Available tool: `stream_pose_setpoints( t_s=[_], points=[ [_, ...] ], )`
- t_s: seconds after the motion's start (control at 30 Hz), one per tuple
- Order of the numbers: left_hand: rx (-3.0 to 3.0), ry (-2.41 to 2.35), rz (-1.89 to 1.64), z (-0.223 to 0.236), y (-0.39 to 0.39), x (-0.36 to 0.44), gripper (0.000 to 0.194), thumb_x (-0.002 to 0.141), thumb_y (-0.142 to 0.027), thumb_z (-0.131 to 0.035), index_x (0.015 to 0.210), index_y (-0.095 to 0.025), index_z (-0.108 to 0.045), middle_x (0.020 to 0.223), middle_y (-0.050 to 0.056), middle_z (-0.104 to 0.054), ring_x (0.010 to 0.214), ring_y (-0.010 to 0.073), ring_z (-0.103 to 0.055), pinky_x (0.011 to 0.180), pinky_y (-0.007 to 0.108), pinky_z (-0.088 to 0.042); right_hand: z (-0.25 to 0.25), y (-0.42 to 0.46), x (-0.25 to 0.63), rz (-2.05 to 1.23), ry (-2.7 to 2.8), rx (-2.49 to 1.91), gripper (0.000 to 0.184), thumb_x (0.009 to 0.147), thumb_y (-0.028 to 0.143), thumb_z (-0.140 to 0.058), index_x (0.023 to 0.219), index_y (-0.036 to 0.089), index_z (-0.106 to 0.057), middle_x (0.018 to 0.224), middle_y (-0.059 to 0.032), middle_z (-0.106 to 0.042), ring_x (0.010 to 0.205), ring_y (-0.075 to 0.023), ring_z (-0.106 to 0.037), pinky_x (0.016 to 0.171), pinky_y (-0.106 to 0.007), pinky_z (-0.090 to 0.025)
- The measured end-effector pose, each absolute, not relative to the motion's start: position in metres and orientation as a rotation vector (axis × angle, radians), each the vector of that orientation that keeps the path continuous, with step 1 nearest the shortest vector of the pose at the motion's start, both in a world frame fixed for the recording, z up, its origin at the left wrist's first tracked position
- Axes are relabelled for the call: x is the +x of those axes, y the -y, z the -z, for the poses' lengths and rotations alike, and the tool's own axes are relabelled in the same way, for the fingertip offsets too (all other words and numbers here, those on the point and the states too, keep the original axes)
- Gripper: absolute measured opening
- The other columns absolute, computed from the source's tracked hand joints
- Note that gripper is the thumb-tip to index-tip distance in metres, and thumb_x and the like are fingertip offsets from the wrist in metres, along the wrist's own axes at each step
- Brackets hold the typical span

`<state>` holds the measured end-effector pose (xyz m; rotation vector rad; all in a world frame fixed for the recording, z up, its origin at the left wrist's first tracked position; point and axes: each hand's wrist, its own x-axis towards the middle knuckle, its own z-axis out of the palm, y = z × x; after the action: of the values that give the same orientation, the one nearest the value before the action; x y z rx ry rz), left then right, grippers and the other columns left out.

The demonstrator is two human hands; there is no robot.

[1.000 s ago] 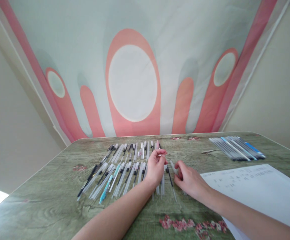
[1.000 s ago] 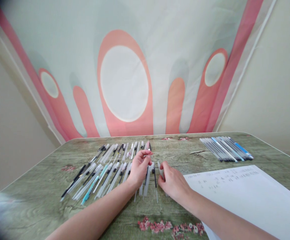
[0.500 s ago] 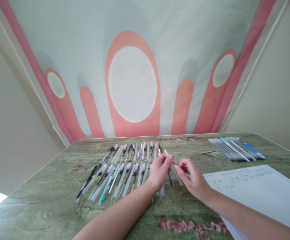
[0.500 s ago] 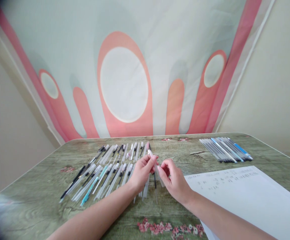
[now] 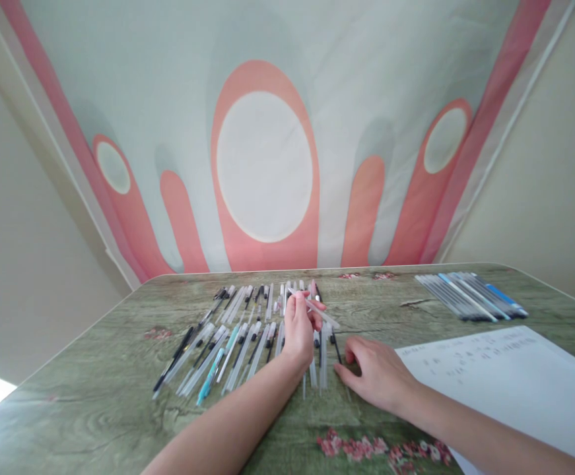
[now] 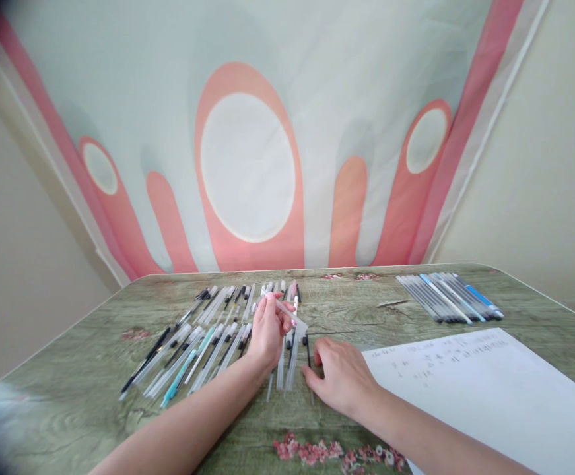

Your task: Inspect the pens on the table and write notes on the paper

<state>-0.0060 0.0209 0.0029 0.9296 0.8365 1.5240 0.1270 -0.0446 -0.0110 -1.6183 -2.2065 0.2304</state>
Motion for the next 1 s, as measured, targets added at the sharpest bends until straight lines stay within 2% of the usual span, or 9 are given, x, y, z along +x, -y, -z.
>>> stream_pose_setpoints(
  t_s=[0.33, 0.5, 0.63, 0.8, 1.0],
  points=[
    [0.857, -0.835, -1.512, 0.002, -0.025, -0.008, 0.035, 0.076, -0.049, -0.044, 0.085, -0.016, -0.045, 0.064, 0.0, -0.057, 0.037, 0.0039, -0.038, 0.04, 0.018, -0.03, 0.013, 0.039, 0.133, -0.159, 2.211, -1.825, 0.021, 0.076, 0.034, -0.043, 0.062, 0.021, -0.051, 0.062, -0.0015, -0.061, 0.058, -0.0166, -0.055, 0.051, -0.026, -0.023],
    [0.777, -0.799, -1.559, 0.011, -0.03, -0.006, 0.028, 0.076, -0.038, -0.049, 0.094, -0.017, -0.042, 0.075, 0.002, -0.059, 0.047, 0.0056, -0.047, 0.045, 0.018, -0.036, 0.015, 0.033, 0.137, -0.281, 2.169, -1.9, 0.02, 0.073, 0.034, -0.046, 0.06, 0.022, -0.055, 0.06, -0.0019, -0.061, 0.058, -0.0169, -0.056, 0.049, -0.025, -0.023],
    [0.772, -0.805, -1.573, 0.014, -0.033, -0.005, 0.036, 0.072, -0.028, -0.057, 0.101, -0.017, -0.039, 0.087, 0.005, -0.059, 0.056, 0.0067, -0.052, 0.053, 0.02, -0.04, 0.015, 0.031, 0.139, -0.342, 2.15, -1.922, 0.019, 0.071, 0.032, -0.047, 0.059, 0.022, -0.057, 0.059, -0.0023, -0.062, 0.057, -0.0165, -0.056, 0.049, -0.024, -0.025],
    [0.796, -0.796, -1.541, 0.014, -0.032, -0.006, 0.031, 0.075, -0.032, -0.053, 0.1, -0.017, -0.039, 0.087, 0.006, -0.06, 0.057, 0.0073, -0.053, 0.056, 0.022, -0.042, 0.014, 0.03, 0.137, -0.378, 2.108, -1.951, 0.018, 0.069, 0.03, -0.05, 0.058, 0.021, -0.059, 0.058, -0.0029, -0.062, 0.058, -0.0164, -0.057, 0.05, -0.024, -0.027],
    [0.776, -0.797, -1.529, 0.014, -0.03, -0.007, 0.023, 0.078, -0.038, -0.047, 0.087, -0.018, -0.04, 0.082, 0.006, -0.062, 0.053, 0.0077, -0.053, 0.053, 0.022, -0.042, 0.016, 0.024, 0.14, -0.439, 2.065, -1.87, 0.018, 0.068, 0.028, -0.05, 0.055, 0.019, -0.059, 0.055, -0.0027, -0.062, 0.055, -0.0145, -0.056, 0.051, -0.023, -0.03]
  ],
)
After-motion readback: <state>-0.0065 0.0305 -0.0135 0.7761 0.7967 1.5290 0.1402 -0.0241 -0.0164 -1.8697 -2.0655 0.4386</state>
